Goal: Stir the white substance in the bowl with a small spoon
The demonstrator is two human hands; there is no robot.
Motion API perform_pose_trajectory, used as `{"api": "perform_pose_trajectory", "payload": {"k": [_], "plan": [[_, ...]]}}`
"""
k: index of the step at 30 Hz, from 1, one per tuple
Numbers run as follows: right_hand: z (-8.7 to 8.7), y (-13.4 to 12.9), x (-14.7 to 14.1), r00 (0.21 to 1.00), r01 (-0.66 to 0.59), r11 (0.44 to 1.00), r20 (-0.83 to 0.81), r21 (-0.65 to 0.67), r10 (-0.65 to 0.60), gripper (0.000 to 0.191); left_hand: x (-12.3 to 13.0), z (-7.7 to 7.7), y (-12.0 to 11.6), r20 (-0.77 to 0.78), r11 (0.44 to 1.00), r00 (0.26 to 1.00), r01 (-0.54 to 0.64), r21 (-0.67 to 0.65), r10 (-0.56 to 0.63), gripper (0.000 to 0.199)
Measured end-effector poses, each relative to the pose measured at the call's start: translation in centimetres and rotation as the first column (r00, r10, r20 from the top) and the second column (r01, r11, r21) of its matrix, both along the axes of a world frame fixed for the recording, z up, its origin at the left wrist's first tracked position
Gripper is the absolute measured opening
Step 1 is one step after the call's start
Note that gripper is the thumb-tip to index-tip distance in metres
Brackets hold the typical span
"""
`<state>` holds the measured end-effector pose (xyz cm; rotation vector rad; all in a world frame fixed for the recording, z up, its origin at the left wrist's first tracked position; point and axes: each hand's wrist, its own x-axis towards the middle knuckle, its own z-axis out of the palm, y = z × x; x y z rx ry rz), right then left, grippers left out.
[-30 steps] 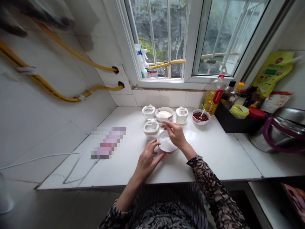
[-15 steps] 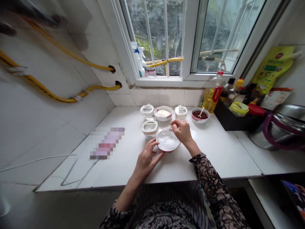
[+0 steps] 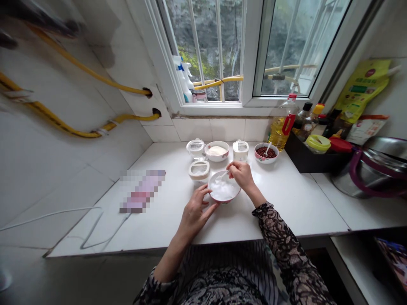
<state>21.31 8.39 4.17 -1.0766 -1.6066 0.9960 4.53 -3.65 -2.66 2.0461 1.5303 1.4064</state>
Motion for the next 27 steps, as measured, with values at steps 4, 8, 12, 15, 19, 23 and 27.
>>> {"api": "perform_pose_trajectory", "payload": {"k": [4,8,12,15,19,23,27], "plan": [[0.0,-0.1,0.1,0.989,0.057,0.994,0.129,0.098,-0.07,0.02,0.0,0.0,0.0,0.003,1.0,1.0,-0.004,0.0,0.004,0.033],[-0.2,-0.3,-0.3,0.984,0.012,0.996,0.178,0.087,-0.028,0.02,0.0,-0.1,0.0,-0.004,1.0,1.0,0.0,0.0,0.0,0.034],[-0.2,-0.1,-0.2,0.999,0.001,1.0,0.034,-0.01,0.0,0.02,0.0,-0.1,0.0,0.004,1.0,1.0,-0.004,-0.01,0.004,0.033],[-0.1,0.2,0.1,0.997,0.004,0.996,-0.079,-0.087,-0.011,0.019,0.1,0.0,0.0,0.008,1.0,1.0,0.002,-0.014,-0.002,0.033],[0.1,0.6,0.4,0.99,-0.008,0.989,-0.143,-0.151,-0.014,0.018,0.1,0.0,0.0,0.015,1.0,1.0,0.001,-0.009,-0.001,0.032],[0.1,0.8,0.4,0.986,-0.027,0.984,-0.169,-0.178,-0.003,0.017,0.0,0.0,0.0,0.01,1.0,1.0,0.003,-0.005,-0.003,0.033],[0.0,0.9,0.5,0.978,-0.034,0.979,-0.207,-0.2,-0.008,0.017,0.0,0.1,0.0,-0.011,1.0,1.0,-0.001,0.002,0.001,0.032]]}}
